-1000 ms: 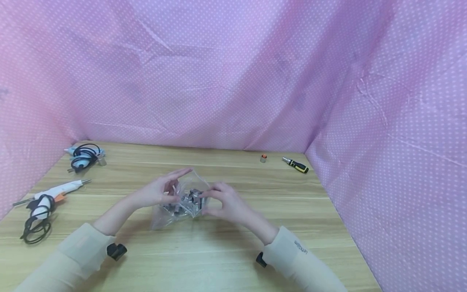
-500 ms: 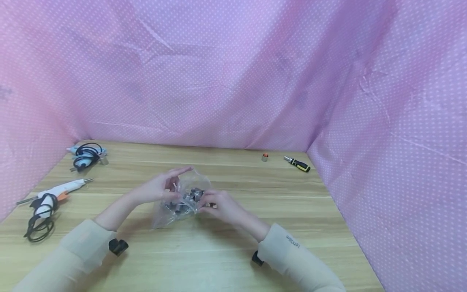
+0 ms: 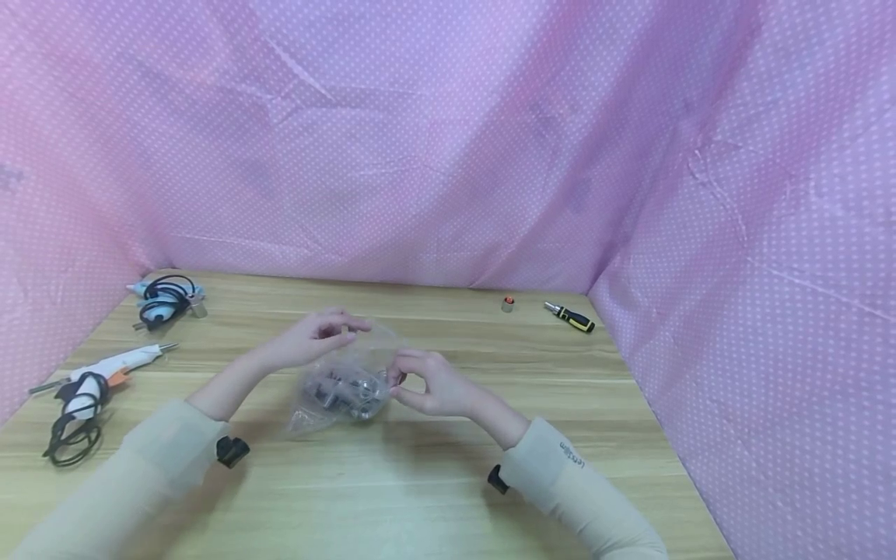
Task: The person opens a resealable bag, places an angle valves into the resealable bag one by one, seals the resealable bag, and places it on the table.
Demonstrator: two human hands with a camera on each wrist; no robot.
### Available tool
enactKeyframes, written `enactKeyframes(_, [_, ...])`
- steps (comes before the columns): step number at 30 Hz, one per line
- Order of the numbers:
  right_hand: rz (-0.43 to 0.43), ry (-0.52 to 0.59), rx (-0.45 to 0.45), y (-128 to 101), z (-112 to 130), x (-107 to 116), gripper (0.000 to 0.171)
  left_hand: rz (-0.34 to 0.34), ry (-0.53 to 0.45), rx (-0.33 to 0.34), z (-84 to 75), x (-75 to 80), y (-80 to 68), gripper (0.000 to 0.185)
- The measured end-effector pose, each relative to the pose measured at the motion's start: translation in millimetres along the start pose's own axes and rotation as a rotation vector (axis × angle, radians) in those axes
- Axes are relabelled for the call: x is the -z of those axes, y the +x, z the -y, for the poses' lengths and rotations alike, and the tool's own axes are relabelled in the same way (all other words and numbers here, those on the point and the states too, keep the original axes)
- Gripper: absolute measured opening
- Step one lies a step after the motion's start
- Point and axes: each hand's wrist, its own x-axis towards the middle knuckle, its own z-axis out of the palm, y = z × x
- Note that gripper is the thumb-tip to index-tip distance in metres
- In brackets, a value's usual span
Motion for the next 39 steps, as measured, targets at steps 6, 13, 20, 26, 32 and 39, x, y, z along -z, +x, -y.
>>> enactKeyframes(6, [0.013, 0.015, -0.032, -5.7, -19.2, -6.7, 0.019, -0.009, 0.054, -0.049, 8.8, -0.4, 15.4, 0.029])
enactKeyframes(13, [-0.015, 0.020, 0.014, 6.4, 2.8, 4.6, 0.022, -0.007, 0.102, -0.064, 21.2, -3.6, 28.0, 0.013])
enactKeyframes(20, [-0.082, -0.025, 0.004, 9.9, 10.1, 36.1, 0.017, -0.184, 0.141, -0.197, -7.7, 28.0, 22.9, 0.008])
enactKeyframes(26, [-0.141, -0.093, 0.017, 14.5, 0.5, 76.8, 0.016, -0.176, 0.275, -0.260, -51.6, 58.1, 18.1, 0.006])
enactKeyframes(32, [-0.190, -0.204, -0.007, 11.0, -27.1, 107.8, 0.019, -0.169, 0.313, -0.176, -79.1, 67.1, 14.4, 0.004])
enactKeyframes(39, [-0.211, -0.252, -0.087, 8.8, -22.6, 119.1, 0.015, -0.304, 0.278, -0.243, -85.9, 49.4, 15.0, 0.007])
